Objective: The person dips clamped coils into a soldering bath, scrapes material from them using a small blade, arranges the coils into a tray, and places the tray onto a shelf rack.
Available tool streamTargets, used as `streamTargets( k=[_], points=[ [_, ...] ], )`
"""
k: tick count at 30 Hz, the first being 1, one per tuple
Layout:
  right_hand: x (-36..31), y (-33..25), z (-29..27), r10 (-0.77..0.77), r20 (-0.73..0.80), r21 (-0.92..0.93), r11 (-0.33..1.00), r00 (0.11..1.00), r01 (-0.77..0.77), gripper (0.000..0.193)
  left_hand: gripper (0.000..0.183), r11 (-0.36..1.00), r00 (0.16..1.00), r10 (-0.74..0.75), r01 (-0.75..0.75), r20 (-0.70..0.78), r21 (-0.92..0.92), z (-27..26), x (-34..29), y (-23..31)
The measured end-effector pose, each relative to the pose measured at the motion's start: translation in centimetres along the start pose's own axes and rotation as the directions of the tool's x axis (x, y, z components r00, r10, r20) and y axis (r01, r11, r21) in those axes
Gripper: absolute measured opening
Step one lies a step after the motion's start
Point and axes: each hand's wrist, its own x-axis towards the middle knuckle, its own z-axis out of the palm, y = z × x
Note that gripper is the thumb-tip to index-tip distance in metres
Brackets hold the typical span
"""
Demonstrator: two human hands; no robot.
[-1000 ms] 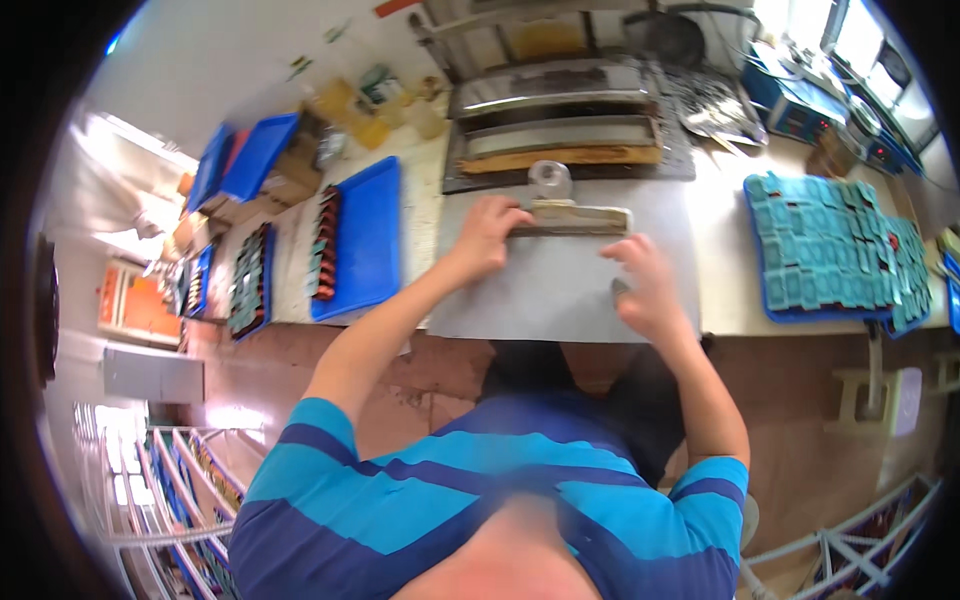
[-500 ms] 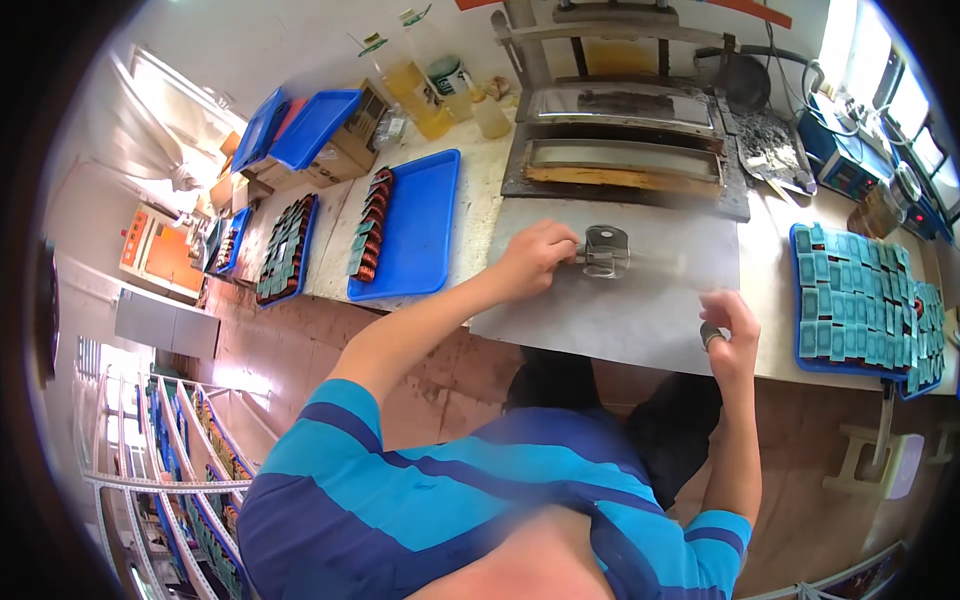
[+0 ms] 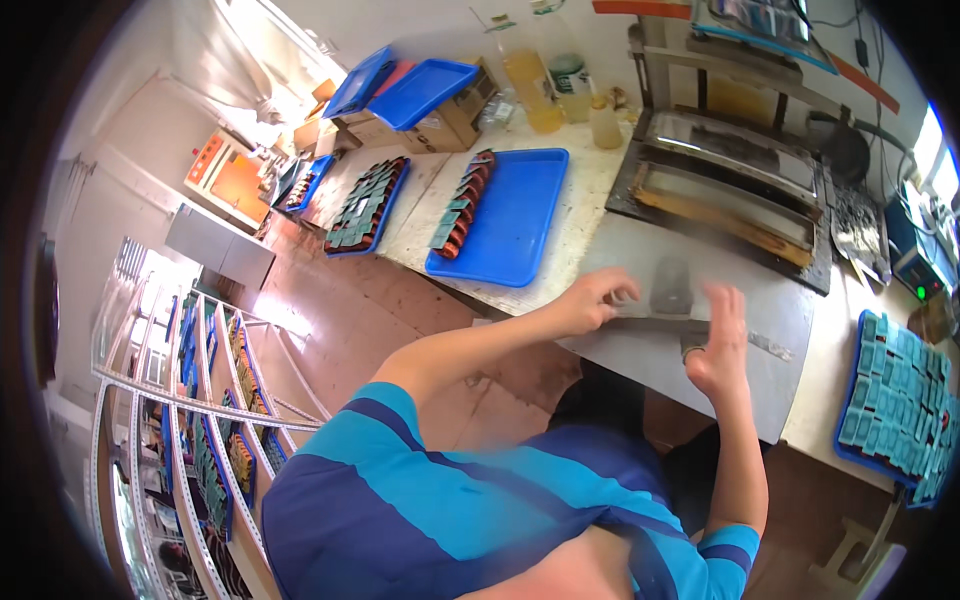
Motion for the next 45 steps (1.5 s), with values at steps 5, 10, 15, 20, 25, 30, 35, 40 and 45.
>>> streamTargets(
  k=[5,10,15,20,25,30,35,40,45],
  points=[
    [1.5,2.6,3.3,0.125,0.167,0.055,0.989,0.978,-0.136,0.077,0.038,0.939,0.876,0.246,-0.109,-0.416,0.327,-9.7,-3.9,-4.9],
    [1.3,-0.2,4.0,0.012,0.025,0.008,1.000,1.000,-0.012,0.072,0.044,0.895,0.629,0.050,0.317,-0.776,0.315,-21.2,-12.9,-11.2],
    [2.0,-4.9,6.0,-0.102,0.045,0.206,0.974,0.994,0.090,0.059,0.046,0.631,0.479,0.029,0.672,-0.877,0.388,-28.5,-22.3,-20.8],
    [-0.5,-6.4,12.2,-0.123,0.406,0.413,0.909,0.905,-0.062,0.043,0.057,0.477,-0.217,-0.095,0.847,-0.972,-0.236,-31.4,-24.1,-25.9],
    [-0.7,-6.4,17.0,-0.022,0.498,0.459,0.855,0.867,-0.243,0.040,0.061,0.584,-0.353,-0.217,0.700,-0.910,-0.411,-35.0,-23.2,-28.9],
    [-0.9,-5.9,18.2,0.094,0.540,0.382,0.858,0.836,-0.343,0.040,0.068,0.619,-0.399,-0.286,0.617,-0.871,-0.486,-35.8,-21.6,-30.7],
    [-0.5,-6.5,18.2,0.120,0.490,0.367,0.870,0.863,-0.330,0.034,0.065,0.569,-0.377,-0.263,0.683,-0.888,-0.458,-36.4,-21.1,-31.5],
    [0.5,-8.0,17.7,0.094,0.542,0.342,0.883,0.835,-0.322,0.035,0.066,0.527,-0.366,-0.274,0.717,-0.889,-0.457,-40.2,-24.8,-32.6],
    [0.3,-8.2,17.6,0.125,0.528,0.297,0.899,0.840,-0.321,0.035,0.068,0.520,-0.325,-0.331,0.721,-0.886,-0.458,-41.9,-24.1,-33.3]
  ],
)
